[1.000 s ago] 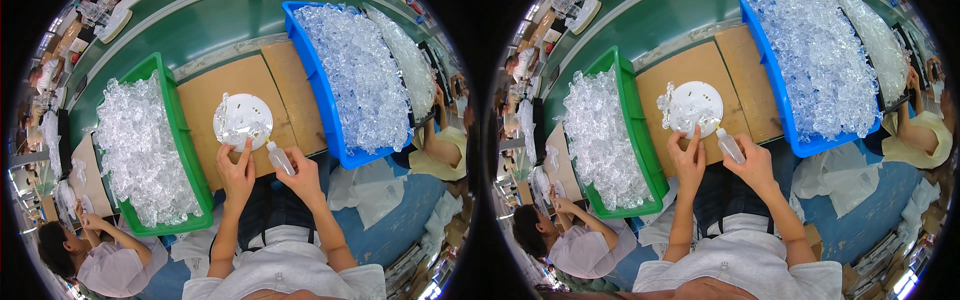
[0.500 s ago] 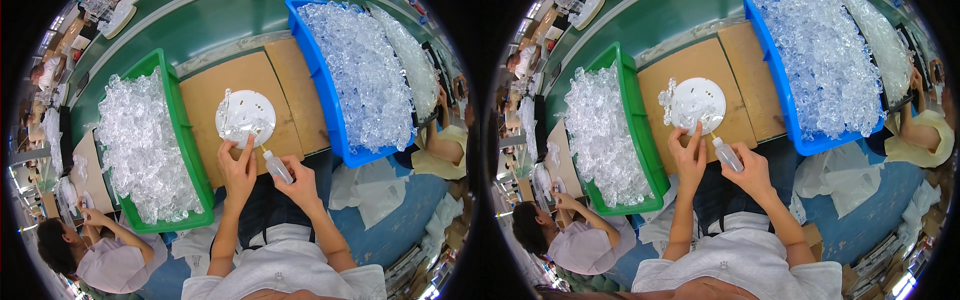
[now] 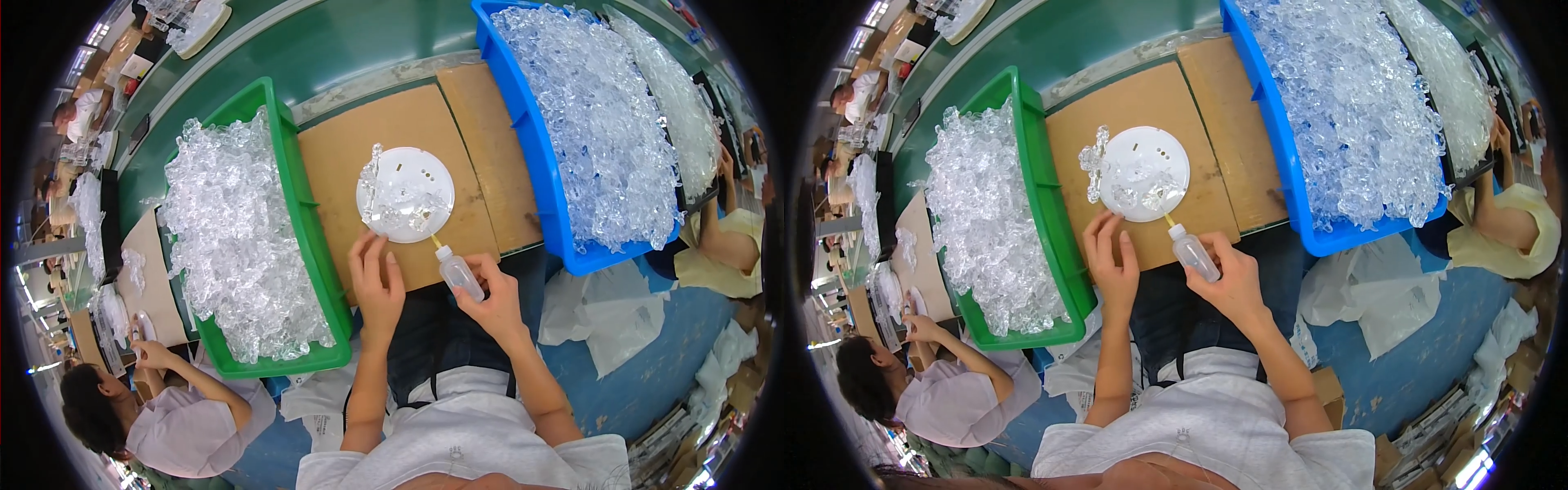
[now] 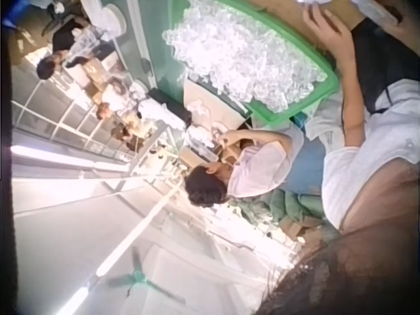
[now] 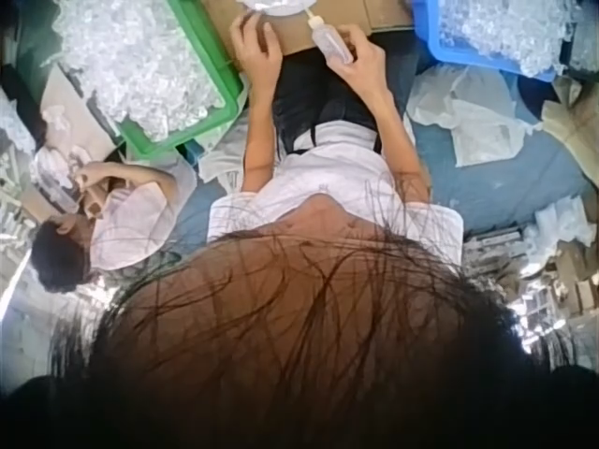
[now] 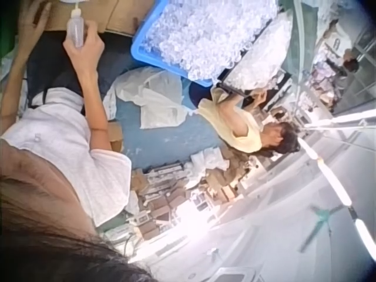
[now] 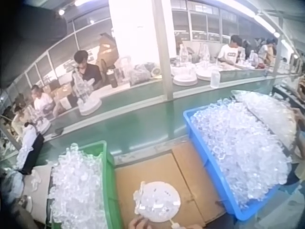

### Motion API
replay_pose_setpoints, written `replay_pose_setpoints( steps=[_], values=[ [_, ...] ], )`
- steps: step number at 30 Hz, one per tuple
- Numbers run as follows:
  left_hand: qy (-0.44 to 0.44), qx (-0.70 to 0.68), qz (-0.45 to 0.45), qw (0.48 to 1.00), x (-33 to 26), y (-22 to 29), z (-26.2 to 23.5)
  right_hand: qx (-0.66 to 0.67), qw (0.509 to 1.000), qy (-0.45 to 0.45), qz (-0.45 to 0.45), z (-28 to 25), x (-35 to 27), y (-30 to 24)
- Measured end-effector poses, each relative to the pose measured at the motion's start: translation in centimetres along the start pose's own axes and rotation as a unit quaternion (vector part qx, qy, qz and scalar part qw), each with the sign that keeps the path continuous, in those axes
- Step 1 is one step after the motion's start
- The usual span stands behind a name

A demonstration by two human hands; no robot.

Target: Assembling decorative lamps by gluing plastic crystal pieces onto circular bases.

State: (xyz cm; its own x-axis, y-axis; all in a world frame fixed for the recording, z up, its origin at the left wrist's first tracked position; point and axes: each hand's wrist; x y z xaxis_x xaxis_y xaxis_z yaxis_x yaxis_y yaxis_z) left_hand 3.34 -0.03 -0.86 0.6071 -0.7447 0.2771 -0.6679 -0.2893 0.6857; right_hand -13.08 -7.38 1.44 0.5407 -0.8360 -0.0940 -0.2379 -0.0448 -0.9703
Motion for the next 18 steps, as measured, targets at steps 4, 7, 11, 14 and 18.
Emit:
replay_pose_setpoints(
  steps=[4,7,11,14,18],
  values=[
    [0.000,0.111,0.044,0.993,-0.2,0.0,0.4,0.031,0.999,0.005,-0.026,-0.1,-0.2,-0.3],
    [-0.020,0.102,0.052,0.993,-1.1,1.1,0.9,0.027,0.999,-0.017,-0.019,-0.2,-0.5,-0.4],
    [-0.031,0.106,0.060,0.992,-1.5,2.0,1.2,-0.010,1.000,-0.011,-0.011,-0.3,-0.6,0.2],
    [-0.031,0.106,0.059,0.992,-1.4,2.1,1.1,-0.032,0.999,-0.006,-0.007,-0.5,-0.3,0.1],
    [-0.028,0.072,0.053,0.996,-1.3,1.6,0.9,-0.039,0.999,-0.006,-0.005,-0.3,0.1,0.0]
  ],
)
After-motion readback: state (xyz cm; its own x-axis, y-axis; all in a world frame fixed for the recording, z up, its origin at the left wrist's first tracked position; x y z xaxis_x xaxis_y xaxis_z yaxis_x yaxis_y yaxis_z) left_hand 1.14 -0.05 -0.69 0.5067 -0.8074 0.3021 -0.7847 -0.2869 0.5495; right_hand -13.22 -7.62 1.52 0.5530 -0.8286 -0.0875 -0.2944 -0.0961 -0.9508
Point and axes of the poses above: each hand's wrist, its own x-axis towards the middle knuckle, its own z-axis out of the palm, y = z × x, and after that the axes turned 9 degrees about x, right-handed
